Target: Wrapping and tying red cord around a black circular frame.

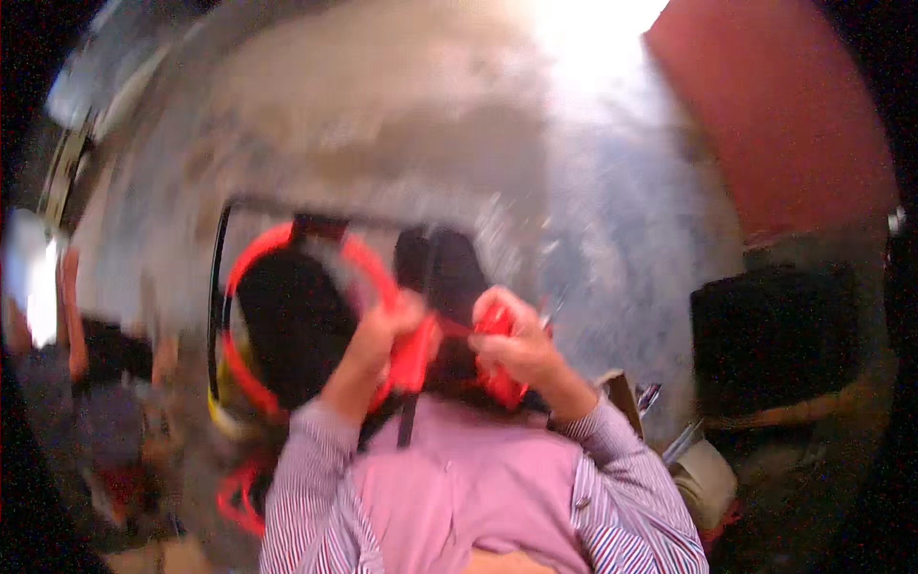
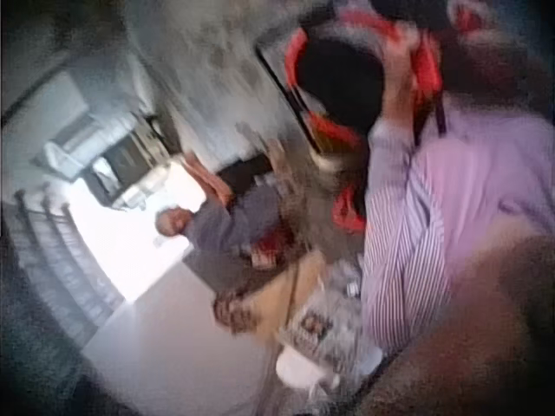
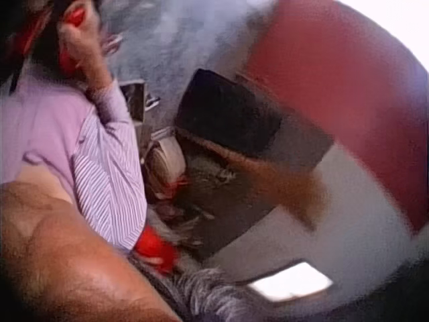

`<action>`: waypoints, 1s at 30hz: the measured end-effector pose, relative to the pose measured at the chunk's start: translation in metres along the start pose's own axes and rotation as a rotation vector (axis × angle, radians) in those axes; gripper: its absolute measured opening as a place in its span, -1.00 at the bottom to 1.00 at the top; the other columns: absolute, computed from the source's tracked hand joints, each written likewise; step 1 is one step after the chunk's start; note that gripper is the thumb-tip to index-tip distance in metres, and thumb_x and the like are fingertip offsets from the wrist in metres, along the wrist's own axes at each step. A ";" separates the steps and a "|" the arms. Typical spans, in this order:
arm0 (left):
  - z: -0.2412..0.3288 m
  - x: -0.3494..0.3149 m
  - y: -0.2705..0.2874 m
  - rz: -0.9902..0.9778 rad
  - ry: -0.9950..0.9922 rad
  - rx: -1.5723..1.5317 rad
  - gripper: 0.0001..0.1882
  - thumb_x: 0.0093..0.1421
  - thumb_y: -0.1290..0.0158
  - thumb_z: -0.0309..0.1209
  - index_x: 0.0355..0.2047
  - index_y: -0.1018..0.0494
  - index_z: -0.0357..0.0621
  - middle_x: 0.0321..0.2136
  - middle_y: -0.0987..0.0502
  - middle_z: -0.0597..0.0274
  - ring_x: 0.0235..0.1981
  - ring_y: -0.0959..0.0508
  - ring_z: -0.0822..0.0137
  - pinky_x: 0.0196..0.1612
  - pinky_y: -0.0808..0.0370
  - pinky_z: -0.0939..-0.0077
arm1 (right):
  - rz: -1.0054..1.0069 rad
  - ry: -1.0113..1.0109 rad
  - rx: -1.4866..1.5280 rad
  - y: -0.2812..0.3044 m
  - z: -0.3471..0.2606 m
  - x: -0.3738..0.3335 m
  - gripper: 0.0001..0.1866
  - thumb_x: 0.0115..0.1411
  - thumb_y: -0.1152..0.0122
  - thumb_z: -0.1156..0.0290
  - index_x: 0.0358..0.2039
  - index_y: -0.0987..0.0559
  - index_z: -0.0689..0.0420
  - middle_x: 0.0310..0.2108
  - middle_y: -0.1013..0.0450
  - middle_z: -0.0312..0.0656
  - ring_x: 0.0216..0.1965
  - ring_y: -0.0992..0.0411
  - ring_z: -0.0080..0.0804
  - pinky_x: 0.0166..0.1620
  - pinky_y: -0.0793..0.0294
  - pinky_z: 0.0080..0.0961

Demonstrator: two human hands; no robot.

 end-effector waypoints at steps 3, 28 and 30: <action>-0.018 0.000 0.019 0.060 0.001 0.018 -0.84 0.15 -0.04 -0.38 -0.46 -0.27 -0.07 -0.57 -0.49 0.04 -0.58 -0.54 0.15 -0.49 -0.55 0.28 | 0.091 -0.082 0.158 0.054 0.000 -0.003 -0.78 0.08 -0.21 0.52 -0.26 -0.41 0.15 -0.57 -0.38 -0.30 -0.53 -0.43 -0.50 -0.45 -0.46 -0.50; 0.042 0.007 -0.046 0.061 -0.040 0.015 -0.85 0.19 -0.02 -0.39 -0.31 -0.33 -0.18 -0.53 -0.50 0.06 -0.57 -0.54 0.23 -0.50 -0.55 0.44 | -0.250 0.236 -0.820 0.022 -0.040 0.066 -0.31 0.04 -0.23 0.29 0.14 -0.23 0.29 -0.44 -0.48 0.10 -0.36 -0.52 -0.08 -0.29 -0.48 -0.32; 0.042 0.006 -0.049 0.060 -0.024 0.013 -0.85 0.20 -0.03 -0.40 -0.30 -0.35 -0.20 -0.52 -0.52 0.04 -0.55 -0.56 0.22 -0.47 -0.56 0.39 | -0.209 0.243 -0.553 0.023 -0.061 0.076 -0.04 0.00 -0.22 0.37 0.32 0.12 0.16 -0.42 -0.50 0.01 -0.35 -0.53 -0.17 -0.24 -0.48 -0.35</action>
Point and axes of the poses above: each hand's wrist, its own x-axis towards the middle knuckle, its own y-axis out of the back of the hand, z = x × y, the point moved 8 cm from there along x, towards the middle knuckle
